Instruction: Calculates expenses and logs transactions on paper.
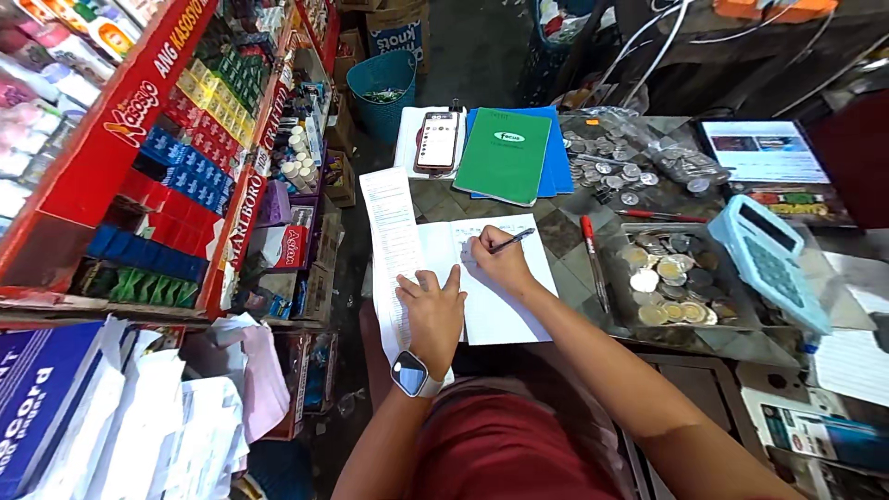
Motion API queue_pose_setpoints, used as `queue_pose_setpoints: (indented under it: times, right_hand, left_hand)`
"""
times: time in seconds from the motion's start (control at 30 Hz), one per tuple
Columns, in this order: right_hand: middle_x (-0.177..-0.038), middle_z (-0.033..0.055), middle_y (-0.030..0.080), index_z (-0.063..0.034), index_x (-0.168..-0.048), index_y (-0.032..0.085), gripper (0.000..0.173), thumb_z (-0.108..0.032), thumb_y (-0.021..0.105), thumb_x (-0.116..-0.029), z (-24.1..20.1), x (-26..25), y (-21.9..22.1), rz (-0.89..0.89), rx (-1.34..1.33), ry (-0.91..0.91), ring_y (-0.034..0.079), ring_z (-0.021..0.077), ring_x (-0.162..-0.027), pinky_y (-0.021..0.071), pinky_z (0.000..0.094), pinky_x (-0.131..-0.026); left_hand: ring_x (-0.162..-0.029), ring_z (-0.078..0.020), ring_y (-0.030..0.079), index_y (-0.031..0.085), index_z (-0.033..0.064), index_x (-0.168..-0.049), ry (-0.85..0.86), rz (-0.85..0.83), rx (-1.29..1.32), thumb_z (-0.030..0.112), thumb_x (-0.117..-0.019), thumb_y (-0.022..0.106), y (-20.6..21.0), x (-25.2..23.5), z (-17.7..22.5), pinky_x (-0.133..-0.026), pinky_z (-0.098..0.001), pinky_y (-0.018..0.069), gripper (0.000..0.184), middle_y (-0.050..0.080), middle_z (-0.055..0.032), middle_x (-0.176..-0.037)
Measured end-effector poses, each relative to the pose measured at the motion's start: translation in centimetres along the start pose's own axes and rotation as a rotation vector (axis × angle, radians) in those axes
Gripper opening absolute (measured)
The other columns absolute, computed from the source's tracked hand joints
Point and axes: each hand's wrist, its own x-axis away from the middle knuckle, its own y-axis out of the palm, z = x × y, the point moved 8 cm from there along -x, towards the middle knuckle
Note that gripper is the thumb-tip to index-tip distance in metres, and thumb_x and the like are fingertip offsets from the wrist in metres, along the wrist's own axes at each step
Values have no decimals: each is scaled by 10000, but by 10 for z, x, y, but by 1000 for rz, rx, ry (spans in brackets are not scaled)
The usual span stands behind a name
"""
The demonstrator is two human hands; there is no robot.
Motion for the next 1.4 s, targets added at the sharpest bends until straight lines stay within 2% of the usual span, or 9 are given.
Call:
queue_pose_setpoints:
  times: [0.37, 0.47, 0.6, 0.67, 0.73, 0.8, 0.93, 1.2, 1.4]
  right_hand:
    - [-571, -43, 452, -75, -683, 463, 309, -73, 612, -953, -5, 4, -2, 35, -80, -43, 468, 12, -504, 428, 174, -511]
    - [-562, -101, 424, -118, -642, 471, 340, -117, 683, -908, -19, 14, -9, 95, -119, -111, 401, -48, -508, 338, 123, -506]
    - [-649, -11, 544, -1, -835, 630, 250, -199, 660, -986, -39, 12, -21, 112, 47, -212, 497, 2, -567, 435, 170, -559]
    - [-872, 127, 684, 45, -1081, 686, 240, -167, 586, -1032, -40, -5, -30, 123, 201, -251, 655, 145, -726, 577, 314, -691]
    - [-1034, 212, 681, 53, -1214, 635, 259, -122, 504, -1075, -38, -28, -37, 133, 359, -239, 696, 287, -870, 596, 458, -803]
    - [-1038, 236, 688, 46, -1154, 661, 215, -114, 563, -1050, -31, -49, -41, 148, 539, -222, 682, 389, -972, 543, 546, -873]
    - [-1423, 232, 588, -28, -1228, 668, 366, -206, 767, -925, 1, -80, -44, -49, 833, -63, 405, 471, -1442, 284, 686, -1139]
    - [-1237, 208, 707, -2, -1157, 706, 318, 139, 516, -944, 15, -83, -91, -60, 862, 45, 556, 436, -1329, 261, 704, -1148]
    - [-1255, 186, 694, -12, -1164, 715, 220, -106, 617, -991, -37, -32, -72, -72, 753, -6, 542, 404, -1342, 328, 628, -1164]
  left_hand:
    - [-1307, -670, 411, 371, 387, -1585, -3, -31, -5, 504, -1075, 376, 4, -2, -3, -1008, -754, 369, 522, 433, -404, -1453]
    - [-1281, -675, 434, 415, 370, -1567, 8, 30, -3, 494, -1070, 397, 3, -1, -4, -987, -753, 387, 513, 464, -401, -1424]
    - [-1276, -669, 444, 435, 361, -1558, 16, 62, 1, 497, -1065, 404, 3, 0, -4, -978, -743, 404, 513, 483, -390, -1412]
    - [-1271, -659, 455, 451, 364, -1547, 15, 75, -1, 501, -1059, 416, 2, -1, -4, -972, -740, 409, 508, 494, -380, -1407]
    - [-1282, -656, 445, 436, 365, -1556, 11, 55, 6, 501, -1062, 413, 3, -1, -3, -983, -739, 400, 513, 480, -380, -1418]
    - [-1288, -654, 441, 419, 366, -1564, 9, 38, 0, 506, -1065, 400, 3, -1, -2, -994, -736, 397, 519, 469, -382, -1425]
    - [-1295, -658, 432, 423, 379, -1561, -3, 35, 19, 514, -1061, 407, 3, -2, -1, -995, -740, 395, 518, 464, -374, -1440]
    - [-1303, -670, 418, 450, 363, -1550, -4, 55, 61, 495, -1054, 444, 4, -3, 3, -1002, -760, 379, 514, 458, -387, -1446]
    - [-1262, -696, 434, 445, 352, -1556, 14, 53, 27, 488, -1059, 446, 6, 0, -2, -959, -771, 400, 515, 457, -421, -1422]
